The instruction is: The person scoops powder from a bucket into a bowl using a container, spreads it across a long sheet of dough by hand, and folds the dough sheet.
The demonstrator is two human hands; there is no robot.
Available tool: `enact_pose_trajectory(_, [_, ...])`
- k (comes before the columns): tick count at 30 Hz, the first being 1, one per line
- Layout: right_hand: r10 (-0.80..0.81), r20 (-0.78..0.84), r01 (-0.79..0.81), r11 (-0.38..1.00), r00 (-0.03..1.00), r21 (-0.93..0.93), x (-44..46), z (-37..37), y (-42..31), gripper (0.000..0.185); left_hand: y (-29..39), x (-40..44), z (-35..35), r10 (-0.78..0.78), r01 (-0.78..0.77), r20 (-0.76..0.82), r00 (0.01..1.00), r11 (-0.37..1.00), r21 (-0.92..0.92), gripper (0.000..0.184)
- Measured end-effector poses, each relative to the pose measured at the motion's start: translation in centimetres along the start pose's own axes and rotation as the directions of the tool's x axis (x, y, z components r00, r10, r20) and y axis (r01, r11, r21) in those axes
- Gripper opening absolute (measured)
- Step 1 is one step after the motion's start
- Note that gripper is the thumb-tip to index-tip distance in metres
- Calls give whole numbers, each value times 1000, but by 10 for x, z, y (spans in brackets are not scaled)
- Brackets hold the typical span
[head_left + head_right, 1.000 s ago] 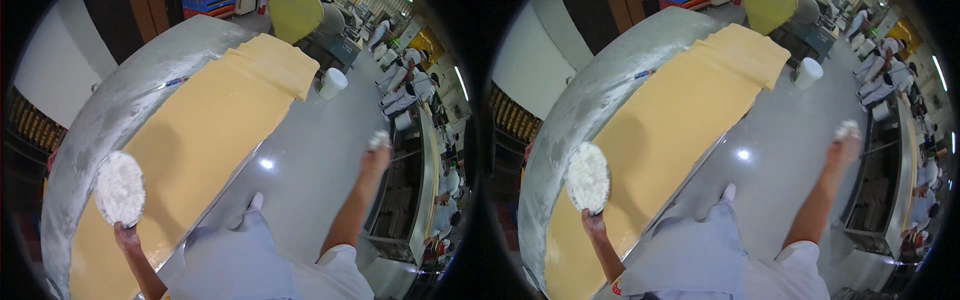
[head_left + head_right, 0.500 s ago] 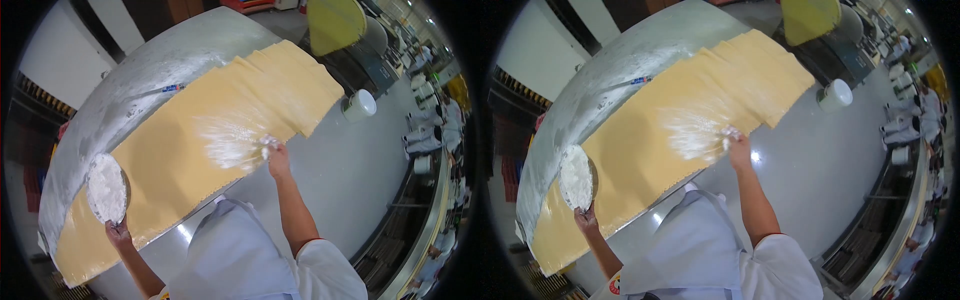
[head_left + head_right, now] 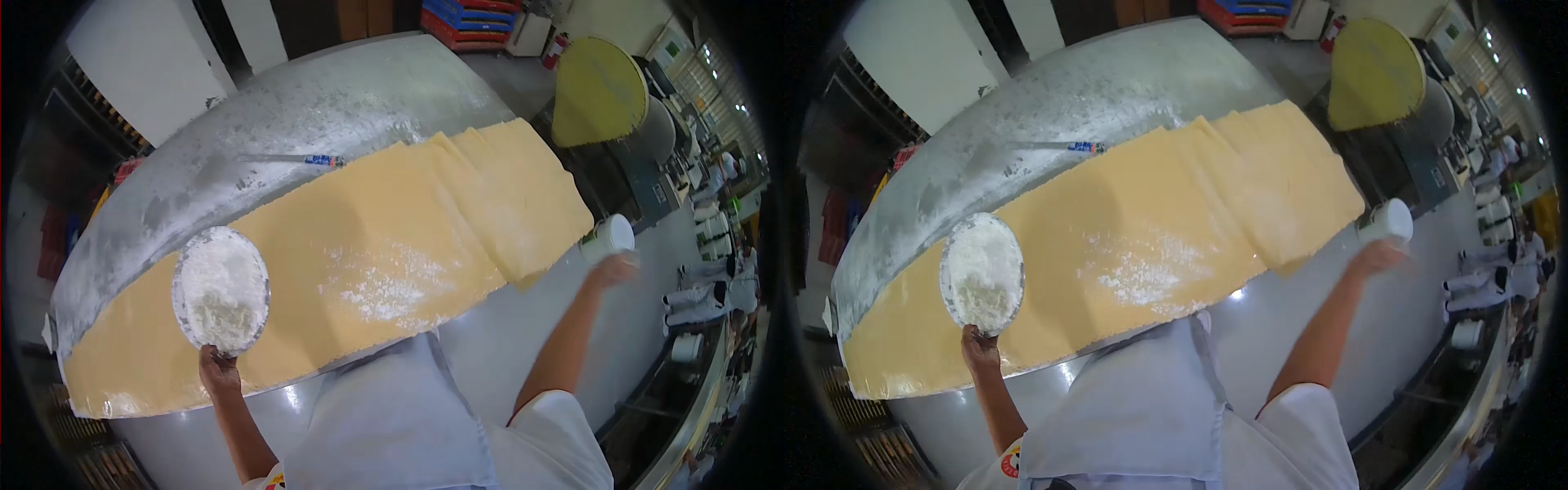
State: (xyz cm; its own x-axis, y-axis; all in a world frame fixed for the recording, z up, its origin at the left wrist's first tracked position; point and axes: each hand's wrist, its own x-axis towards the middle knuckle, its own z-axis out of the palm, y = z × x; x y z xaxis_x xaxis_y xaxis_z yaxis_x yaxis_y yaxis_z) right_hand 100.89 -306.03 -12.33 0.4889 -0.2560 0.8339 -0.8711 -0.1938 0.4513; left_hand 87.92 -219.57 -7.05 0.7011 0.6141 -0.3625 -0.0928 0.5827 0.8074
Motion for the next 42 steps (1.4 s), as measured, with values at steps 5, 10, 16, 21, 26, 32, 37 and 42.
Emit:
enact_pose_trajectory(5, [-981, 17, -628, -110, 192, 771, -47, -258, -136, 40, -50, -46, 43, -64, 63, -106, 992, 998, -10, 10])
enact_pose_trajectory(10, [-944, -206, -652, -327, 258, 684, 31, -346, -93, 39, -93, -95, 86, 5, 1, -85, 996, 998, 66, 17])
enact_pose_trajectory(16, [-583, -731, -273, -812, 354, 516, 58, -399, -80, 54, -142, -138, 145, -103, 107, -30, 994, 982, 157, 31])
enact_pose_trajectory(21, [-541, -841, 127, -834, -2, 536, 53, -442, -66, 68, -176, -163, 178, -150, 150, -14, 989, 970, 192, 31])
enact_pose_trajectory(26, [-482, -874, 182, -866, -62, 465, 20, -448, -60, 41, -184, -177, 194, -187, 183, 35, 982, 979, 93, 29])
enact_pose_trajectory(32, [-557, -813, -159, -829, 167, 536, -2, -443, -91, 36, -197, -179, 178, -224, 216, 36, 974, 963, 158, 30])
enact_pose_trajectory(37, [-913, -406, -999, -27, 39, -36, 31, -427, -128, 28, -197, -186, 167, -205, 205, -12, 979, 978, 37, 34])
enact_pose_trajectory(42, [-973, -90, -876, -147, 210, -460, 82, -314, -172, 21, -184, -188, 128, -188, 192, -152, 970, 981, 13, 36])
